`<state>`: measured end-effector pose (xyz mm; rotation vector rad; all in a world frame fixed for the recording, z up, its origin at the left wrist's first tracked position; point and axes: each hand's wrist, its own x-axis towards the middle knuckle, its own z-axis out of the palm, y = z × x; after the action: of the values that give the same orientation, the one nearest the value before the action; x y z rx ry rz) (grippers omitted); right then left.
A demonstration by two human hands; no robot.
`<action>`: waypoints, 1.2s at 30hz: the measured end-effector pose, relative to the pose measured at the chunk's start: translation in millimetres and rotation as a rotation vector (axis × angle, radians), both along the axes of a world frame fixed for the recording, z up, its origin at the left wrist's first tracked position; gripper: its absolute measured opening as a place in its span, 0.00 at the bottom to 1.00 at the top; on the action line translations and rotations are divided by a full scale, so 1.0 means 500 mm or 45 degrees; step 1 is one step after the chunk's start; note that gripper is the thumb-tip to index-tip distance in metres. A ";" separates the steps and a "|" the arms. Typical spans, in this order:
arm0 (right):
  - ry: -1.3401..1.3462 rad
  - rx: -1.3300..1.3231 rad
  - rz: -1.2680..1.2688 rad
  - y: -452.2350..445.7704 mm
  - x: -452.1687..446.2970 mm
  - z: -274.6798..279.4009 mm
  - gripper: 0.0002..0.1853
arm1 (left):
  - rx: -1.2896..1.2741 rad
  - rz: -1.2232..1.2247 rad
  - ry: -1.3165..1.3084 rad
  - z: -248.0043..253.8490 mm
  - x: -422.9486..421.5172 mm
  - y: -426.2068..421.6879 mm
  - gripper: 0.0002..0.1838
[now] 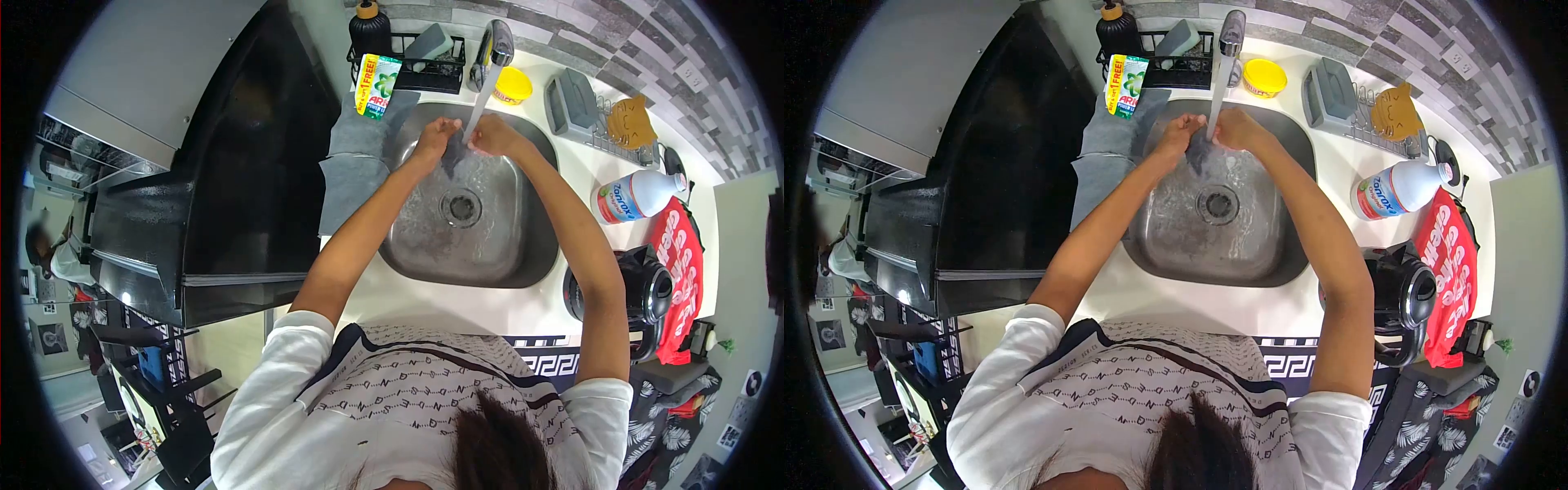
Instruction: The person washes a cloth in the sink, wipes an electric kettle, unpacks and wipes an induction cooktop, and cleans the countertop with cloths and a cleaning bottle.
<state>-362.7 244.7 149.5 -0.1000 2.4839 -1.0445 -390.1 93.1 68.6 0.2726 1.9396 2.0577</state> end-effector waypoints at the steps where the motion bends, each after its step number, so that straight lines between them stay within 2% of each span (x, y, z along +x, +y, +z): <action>1: 0.307 0.187 0.161 0.007 -0.010 -0.016 0.07 | 0.000 -0.007 -0.001 0.028 0.017 -0.003 0.16; 2: 0.615 0.376 0.324 0.015 -0.017 -0.031 0.07 | -0.179 -0.137 -0.045 0.056 0.035 -0.011 0.18; 3: 0.619 0.376 0.321 0.013 -0.014 -0.023 0.07 | -0.358 -0.264 -0.086 0.069 0.041 -0.019 0.20; 4: 0.584 0.291 0.253 0.008 -0.011 -0.018 0.07 | -0.360 -0.264 -0.083 0.059 0.034 -0.026 0.20; 6: 0.545 0.204 0.189 -0.008 0.003 -0.031 0.07 | -0.796 -0.629 -0.053 0.023 0.019 -0.037 0.25; 8: 1.299 0.348 0.406 -0.024 0.012 -0.079 0.04 | -0.925 -0.591 0.036 -0.020 -0.012 -0.022 0.23; 9: 1.298 0.346 0.410 -0.036 0.009 -0.073 0.04 | -1.053 -0.551 0.125 -0.018 -0.014 -0.015 0.21; 10: 0.672 0.130 -0.012 -0.050 0.004 -0.066 0.04 | -1.054 -0.548 0.122 -0.016 -0.015 -0.008 0.21; 11: 0.031 -0.083 -0.412 -0.057 0.001 -0.057 0.06 | -0.992 -0.395 0.022 -0.013 -0.016 0.002 0.19; 12: 0.028 -0.083 -0.409 -0.057 0.007 -0.048 0.06 | -0.962 -0.319 -0.030 -0.004 -0.015 0.007 0.18; 13: 0.029 -0.417 -0.548 -0.053 0.020 -0.039 0.06 | -0.928 -0.242 -0.079 0.005 -0.013 0.014 0.17; 14: 0.028 -0.751 -0.684 -0.050 0.030 -0.031 0.06 | -0.628 -0.179 -0.291 0.013 -0.008 0.019 0.16; 15: 0.026 -0.748 -0.686 -0.044 0.030 -0.039 0.06 | -0.323 -0.114 -0.495 0.004 -0.011 0.025 0.16; 16: 0.057 -0.653 -0.707 -0.040 0.030 -0.048 0.08 | -0.319 -0.116 -0.495 -0.003 -0.022 0.023 0.16; 17: 0.089 -0.560 -0.726 -0.034 0.028 -0.054 0.12 | -0.248 -0.296 -0.404 -0.008 -0.039 0.016 0.14; 18: 0.091 -0.559 -0.729 -0.031 0.029 -0.053 0.12 | -0.178 -0.475 -0.312 -0.004 -0.047 0.013 0.12; 20: 1.296 0.264 -0.792 -0.031 0.028 -0.052 0.27 | -0.225 -0.406 -0.350 0.004 -0.060 0.015 0.12; 21: 1.295 0.257 -0.789 -0.027 0.020 -0.044 0.27 | -0.270 -0.329 -0.394 0.016 -0.061 0.012 0.12; 23: 1.393 0.689 -0.425 -0.012 0.002 -0.030 0.38 | -0.319 -0.289 -0.385 0.041 -0.053 0.008 0.11; 24: 1.393 0.684 -0.420 -0.012 0.013 -0.051 0.38 | -0.361 -0.262 -0.367 0.048 -0.048 0.007 0.11; 26: 1.124 0.869 -0.309 -0.016 0.040 -0.089 0.39 | -0.443 -0.288 -0.337 0.059 -0.051 0.003 0.11; 27: 0.995 0.786 -0.323 -0.026 0.058 -0.071 0.38 | -0.520 -0.309 -0.315 0.068 -0.053 0.002 0.12; 29: 1.221 0.058 -0.441 -0.017 0.050 -0.130 0.33 | -0.424 -0.352 -0.332 0.086 -0.038 -0.007 0.14; 30: 1.250 0.059 -0.434 -0.030 0.057 -0.118 0.33 | -0.337 -0.417 -0.344 0.102 -0.036 -0.005 0.15; 31: 0.873 -0.607 -0.804 -0.059 0.082 -0.108 0.29 | -0.289 -0.437 -0.367 0.115 -0.031 -0.001 0.21; 32: 0.402 -1.250 -1.121 -0.087 0.118 -0.105 0.27 | -0.283 -0.434 -0.349 0.125 -0.031 0.005 0.21; 33: -0.161 -1.860 -1.384 -0.099 0.138 -0.108 0.27 | -0.337 -0.528 -0.350 0.133 -0.027 0.010 0.26; 34: -0.160 -1.861 -1.379 -0.100 0.142 -0.111 0.27 | -0.396 -0.622 -0.357 0.139 -0.022 0.010 0.32; 35: -0.119 -2.108 -1.279 -0.105 0.143 -0.113 0.24 | -0.397 -0.617 -0.355 0.144 -0.018 0.007 0.32; 36: -0.078 -2.352 -1.161 -0.106 0.137 -0.121 0.22 | -0.809 -0.530 0.088 0.155 -0.015 0.002 0.33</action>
<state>-294.2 191.5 88.8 0.5216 0.5781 -3.1155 -397.4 94.0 146.3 0.5412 2.2248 1.1248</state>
